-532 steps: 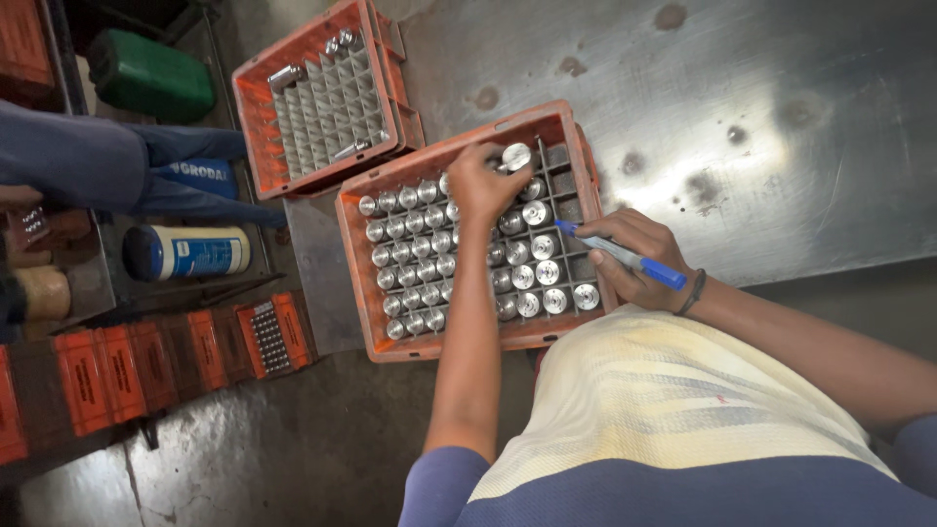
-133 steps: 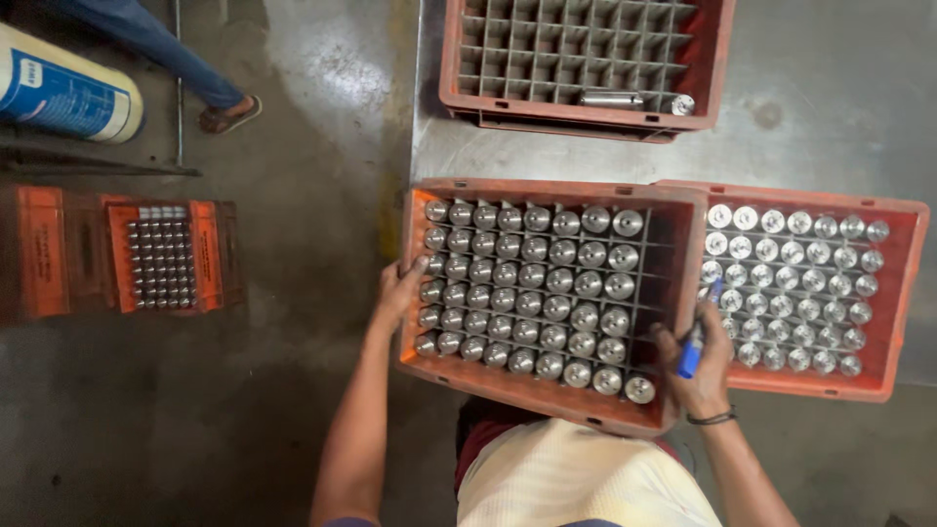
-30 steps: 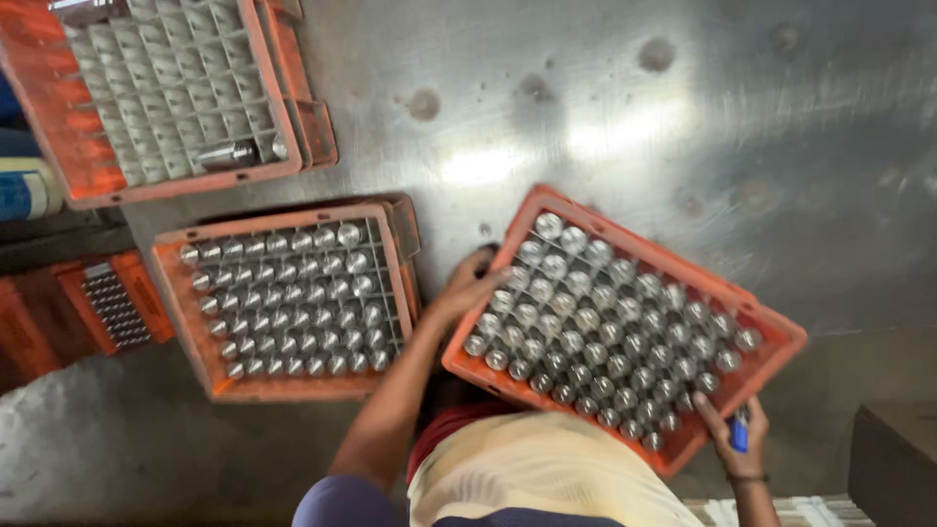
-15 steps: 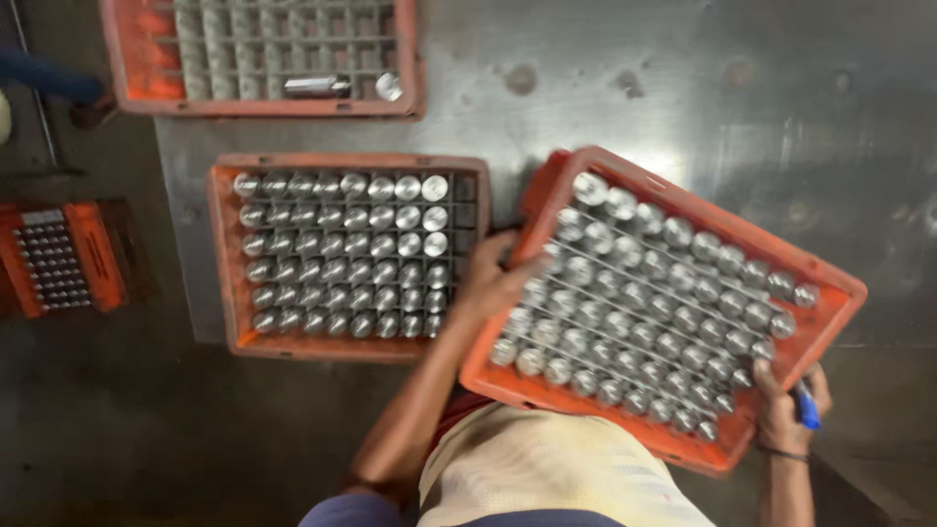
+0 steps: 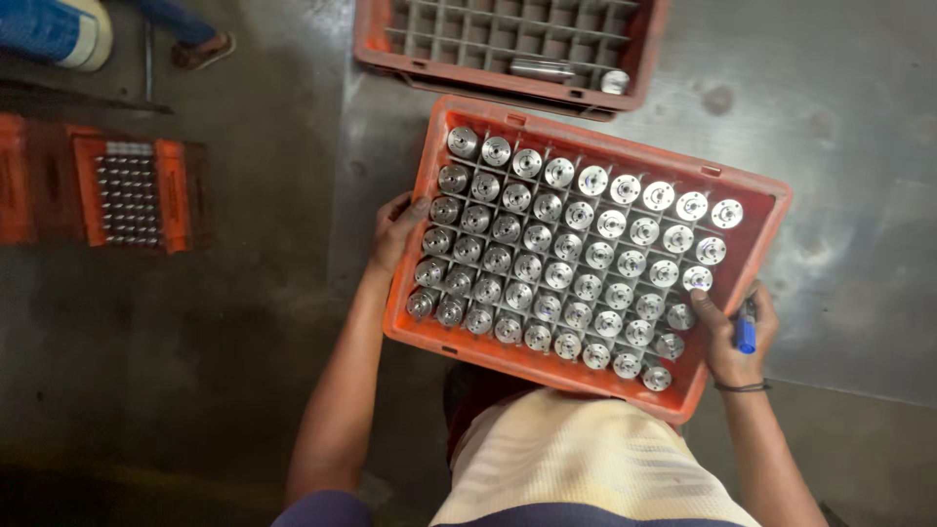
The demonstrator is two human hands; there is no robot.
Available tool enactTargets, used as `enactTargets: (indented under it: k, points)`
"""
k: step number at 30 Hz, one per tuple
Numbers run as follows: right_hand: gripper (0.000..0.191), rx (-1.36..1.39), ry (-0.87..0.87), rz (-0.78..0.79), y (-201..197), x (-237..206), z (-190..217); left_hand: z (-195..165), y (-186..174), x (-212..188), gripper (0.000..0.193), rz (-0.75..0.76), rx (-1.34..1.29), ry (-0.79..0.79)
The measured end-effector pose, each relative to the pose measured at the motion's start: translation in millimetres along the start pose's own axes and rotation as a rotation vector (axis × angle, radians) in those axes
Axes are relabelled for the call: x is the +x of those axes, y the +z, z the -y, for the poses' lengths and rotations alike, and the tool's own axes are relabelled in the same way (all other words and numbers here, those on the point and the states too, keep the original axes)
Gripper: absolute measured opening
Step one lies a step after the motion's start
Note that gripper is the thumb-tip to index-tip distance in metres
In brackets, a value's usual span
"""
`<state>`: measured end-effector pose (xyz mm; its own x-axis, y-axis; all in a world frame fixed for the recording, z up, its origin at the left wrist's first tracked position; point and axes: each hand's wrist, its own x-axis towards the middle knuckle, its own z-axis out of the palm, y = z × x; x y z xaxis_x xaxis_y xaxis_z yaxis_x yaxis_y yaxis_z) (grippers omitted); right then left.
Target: The person repeatedly picks up small cylindrical metal parts from an orange crate, marks each with a blue marker, and places them back into the crate. The person also moves a second crate of parts into view and continues marking.
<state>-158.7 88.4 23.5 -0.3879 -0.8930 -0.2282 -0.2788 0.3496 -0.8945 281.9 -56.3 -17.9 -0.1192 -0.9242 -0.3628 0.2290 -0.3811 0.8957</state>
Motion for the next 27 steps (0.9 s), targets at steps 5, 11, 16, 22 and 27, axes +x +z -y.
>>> enactTargets:
  k: [5, 11, 16, 22, 27]
  points:
    - [0.028, -0.061, 0.021, -0.021, 16, 2, 5, -1, -19, 1, 0.038, 0.016, -0.044, -0.025]
    - [0.032, -0.024, 0.030, -0.062, 16, 1, -7, -7, -10, -23, 0.040, -0.075, 0.070, -0.077]
    - [0.031, 0.038, 0.070, -0.082, 23, -9, -8, -12, -14, -36, 0.039, -0.128, -0.042, -0.155]
    - [0.032, 0.067, -0.009, -0.037, 59, -7, 0, -19, -53, -11, 0.038, -0.162, -0.003, -0.177]
    - [0.032, 0.149, -0.062, 0.054, 67, -4, 4, -34, -52, -12, 0.037, -0.213, 0.175, -0.075]
